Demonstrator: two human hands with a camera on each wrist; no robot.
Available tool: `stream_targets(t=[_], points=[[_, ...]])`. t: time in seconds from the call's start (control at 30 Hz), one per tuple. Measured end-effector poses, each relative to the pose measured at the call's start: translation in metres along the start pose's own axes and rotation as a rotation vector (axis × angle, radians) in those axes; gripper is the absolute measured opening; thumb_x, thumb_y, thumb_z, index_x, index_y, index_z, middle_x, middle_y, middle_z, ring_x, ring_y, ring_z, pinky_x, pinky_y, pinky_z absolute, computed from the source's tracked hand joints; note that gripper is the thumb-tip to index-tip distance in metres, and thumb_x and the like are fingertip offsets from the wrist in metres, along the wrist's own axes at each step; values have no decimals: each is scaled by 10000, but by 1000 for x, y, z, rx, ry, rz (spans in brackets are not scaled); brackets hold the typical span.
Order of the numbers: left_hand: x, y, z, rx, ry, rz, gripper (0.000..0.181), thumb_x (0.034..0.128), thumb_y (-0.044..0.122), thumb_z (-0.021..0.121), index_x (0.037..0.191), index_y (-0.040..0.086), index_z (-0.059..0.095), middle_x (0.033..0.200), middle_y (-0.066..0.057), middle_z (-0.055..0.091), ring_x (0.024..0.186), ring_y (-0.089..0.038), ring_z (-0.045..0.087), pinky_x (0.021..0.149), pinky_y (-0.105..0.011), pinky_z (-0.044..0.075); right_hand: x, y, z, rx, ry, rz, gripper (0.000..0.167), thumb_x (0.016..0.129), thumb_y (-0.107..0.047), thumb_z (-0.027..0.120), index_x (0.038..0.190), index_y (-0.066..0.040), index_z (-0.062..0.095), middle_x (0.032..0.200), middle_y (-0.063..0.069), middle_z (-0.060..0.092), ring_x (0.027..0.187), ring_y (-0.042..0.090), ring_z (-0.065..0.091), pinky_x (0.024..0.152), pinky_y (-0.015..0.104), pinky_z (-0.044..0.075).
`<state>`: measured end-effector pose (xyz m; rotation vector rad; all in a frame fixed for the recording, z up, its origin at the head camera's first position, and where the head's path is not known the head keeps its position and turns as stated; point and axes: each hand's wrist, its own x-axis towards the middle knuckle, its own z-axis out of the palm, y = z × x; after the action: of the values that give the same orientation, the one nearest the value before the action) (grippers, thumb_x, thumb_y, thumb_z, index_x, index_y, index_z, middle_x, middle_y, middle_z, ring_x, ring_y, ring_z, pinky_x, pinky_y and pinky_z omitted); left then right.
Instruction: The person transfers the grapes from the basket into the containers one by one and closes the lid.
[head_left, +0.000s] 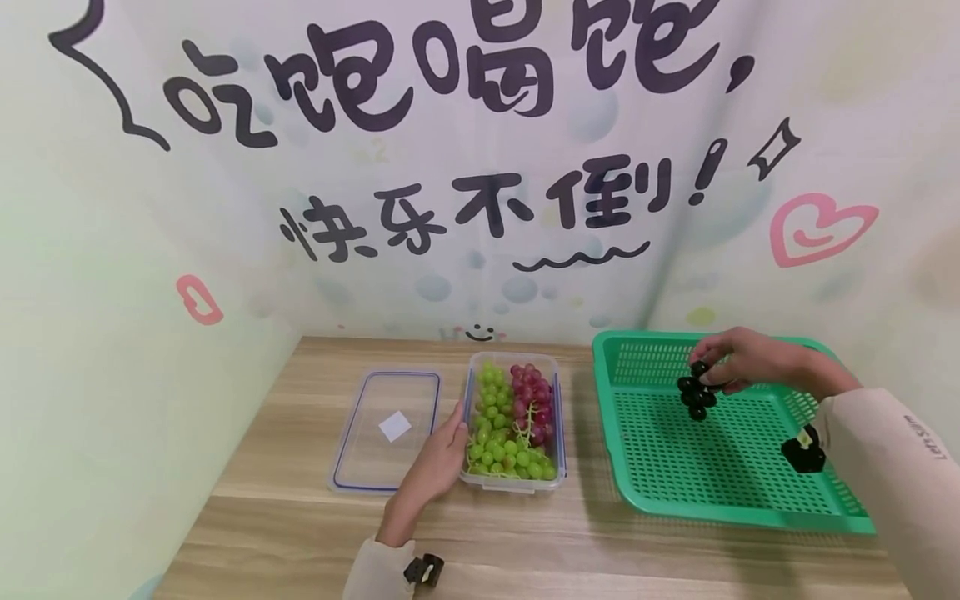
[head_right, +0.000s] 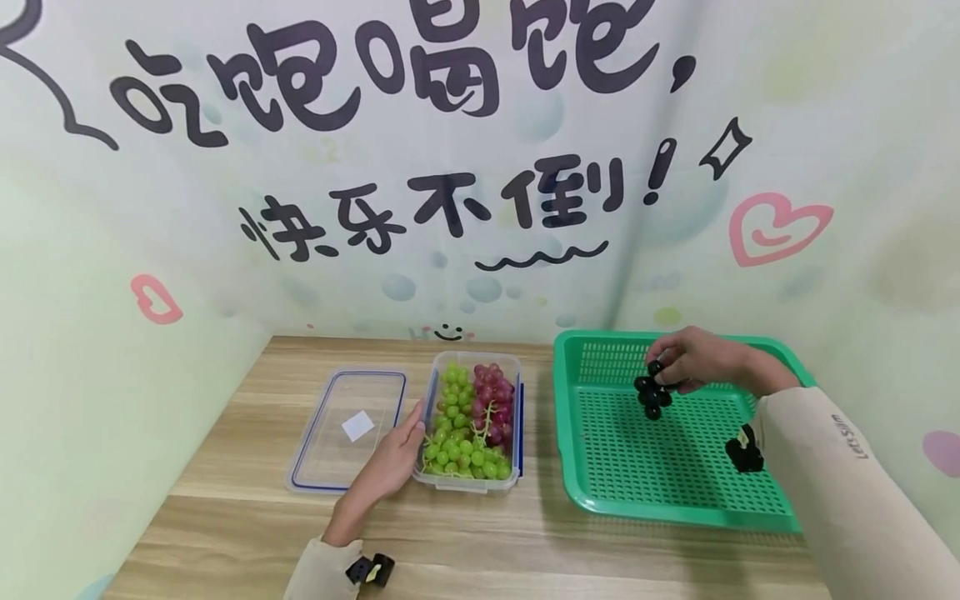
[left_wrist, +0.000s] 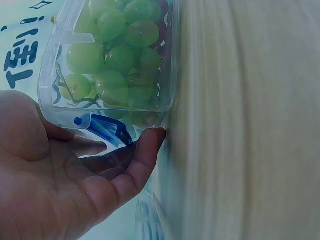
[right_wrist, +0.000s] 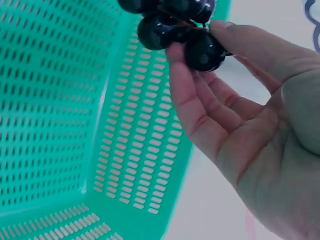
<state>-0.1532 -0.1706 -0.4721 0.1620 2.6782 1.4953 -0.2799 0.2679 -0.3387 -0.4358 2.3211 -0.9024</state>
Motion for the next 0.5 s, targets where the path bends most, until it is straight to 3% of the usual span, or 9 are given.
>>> stream_targets(t=[0.27, 0.5], points=[[0, 1, 0, 7, 6, -4, 512, 1086, 146, 270, 1550, -49, 176, 1581, -260, 246, 1456, -418, 262, 1193, -544, 224, 3, -20, 2, 34, 43, -58, 388, 944, -154, 661, 1282, 10, 567, 1309, 226, 522, 973, 229, 664, 830, 337, 598], [0, 0, 1, 11, 4, 0, 508, 1087, 141, 267, 1541, -69, 180, 1584, -263, 237, 1458, -422, 255, 1197, -542, 216, 6, -33, 5, 69, 70, -112, 384, 944, -180, 671, 1278, -15, 575, 1260, 197, 580, 947, 232, 678, 855, 339, 593]])
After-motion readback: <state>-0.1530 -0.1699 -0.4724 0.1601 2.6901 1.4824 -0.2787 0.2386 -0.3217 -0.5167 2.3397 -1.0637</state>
